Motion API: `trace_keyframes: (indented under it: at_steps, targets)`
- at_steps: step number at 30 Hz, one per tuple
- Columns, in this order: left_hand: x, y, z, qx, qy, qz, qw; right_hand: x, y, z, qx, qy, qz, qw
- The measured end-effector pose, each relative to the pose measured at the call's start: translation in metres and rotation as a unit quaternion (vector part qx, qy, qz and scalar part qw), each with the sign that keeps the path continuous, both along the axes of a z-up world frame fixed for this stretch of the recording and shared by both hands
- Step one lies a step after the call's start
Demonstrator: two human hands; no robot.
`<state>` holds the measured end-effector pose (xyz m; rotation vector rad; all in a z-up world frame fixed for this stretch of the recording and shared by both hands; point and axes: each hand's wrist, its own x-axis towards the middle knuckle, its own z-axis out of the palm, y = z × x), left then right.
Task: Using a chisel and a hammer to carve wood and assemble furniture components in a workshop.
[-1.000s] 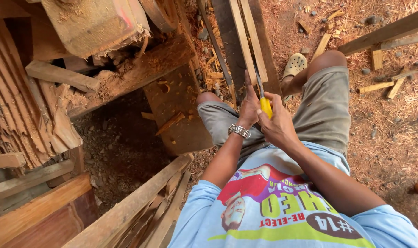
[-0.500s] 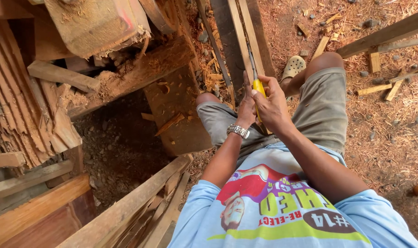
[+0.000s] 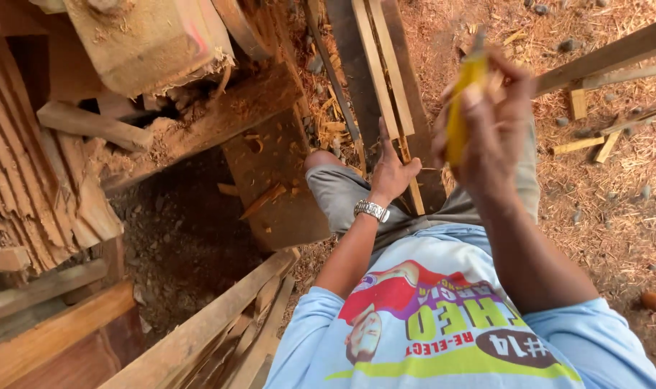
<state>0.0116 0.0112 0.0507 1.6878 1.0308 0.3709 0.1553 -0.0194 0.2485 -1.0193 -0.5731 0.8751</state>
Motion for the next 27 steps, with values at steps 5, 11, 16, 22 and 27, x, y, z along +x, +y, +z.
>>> trace_keyframes:
  at_steps: [5,11,16,22,27]
  targets:
    - [-0.019,0.014,-0.012,-0.031,0.018,-0.005,0.999,-0.032,-0.035,-0.061,-0.144,-0.13,0.021,0.981]
    - [-0.022,0.063,0.06,0.111,0.072,-0.015,0.991,-0.023,-0.046,-0.057,-0.235,-0.11,0.001,0.966]
    - [-0.015,0.098,0.054,0.154,0.096,-0.051,0.982,-0.031,-0.048,-0.059,-0.269,-0.084,0.031,0.959]
    - [0.02,0.118,0.063,0.266,0.112,-0.03,0.957,-0.031,-0.054,-0.06,-0.279,-0.069,0.049,0.956]
    - [0.029,0.124,0.034,0.321,0.116,-0.041,0.939,-0.024,-0.054,-0.056,-0.287,-0.059,0.04,0.955]
